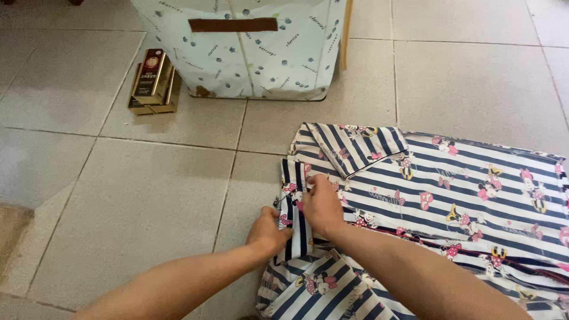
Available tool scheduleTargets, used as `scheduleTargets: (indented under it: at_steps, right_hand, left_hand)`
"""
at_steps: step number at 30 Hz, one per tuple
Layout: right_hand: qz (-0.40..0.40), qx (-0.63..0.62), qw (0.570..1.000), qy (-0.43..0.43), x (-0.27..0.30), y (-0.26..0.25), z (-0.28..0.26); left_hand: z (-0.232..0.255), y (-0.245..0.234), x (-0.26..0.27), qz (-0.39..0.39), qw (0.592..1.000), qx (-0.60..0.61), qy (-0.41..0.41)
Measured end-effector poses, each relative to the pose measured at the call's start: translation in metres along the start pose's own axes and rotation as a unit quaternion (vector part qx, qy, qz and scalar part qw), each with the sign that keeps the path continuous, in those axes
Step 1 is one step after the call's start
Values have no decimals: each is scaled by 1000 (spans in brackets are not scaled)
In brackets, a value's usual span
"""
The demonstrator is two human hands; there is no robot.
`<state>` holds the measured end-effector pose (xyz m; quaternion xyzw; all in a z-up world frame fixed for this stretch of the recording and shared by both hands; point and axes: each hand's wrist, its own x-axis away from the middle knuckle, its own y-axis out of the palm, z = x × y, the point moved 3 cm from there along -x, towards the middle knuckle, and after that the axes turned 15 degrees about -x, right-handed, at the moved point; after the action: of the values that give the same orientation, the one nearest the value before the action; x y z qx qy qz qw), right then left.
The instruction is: The person folds a black garment, a striped shirt, and a pair of dark trousers on the floor and places them into a fabric storage bin.
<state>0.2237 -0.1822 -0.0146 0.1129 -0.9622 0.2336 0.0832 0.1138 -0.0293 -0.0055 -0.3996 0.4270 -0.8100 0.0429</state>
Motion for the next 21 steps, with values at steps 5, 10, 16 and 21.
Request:
scheduleTargets:
  at_steps: [5, 10, 16, 21]
  right_hand:
    - [-56, 2, 998, -1, 10, 16, -23]
    - [-67, 62, 996, 3, 4, 24, -59]
    - [-114, 177, 975, 73, -11, 27, -61]
    - [-95, 219, 971, 17, -24, 43, -37]
  left_hand:
    - [2, -2, 6, -24, 999, 19, 17]
    - [-2, 4, 8, -60, 997, -30, 27]
    - [-5, 8, 11, -57, 996, -40, 64]
    - [-15, 13, 6, -79, 996, -27, 40]
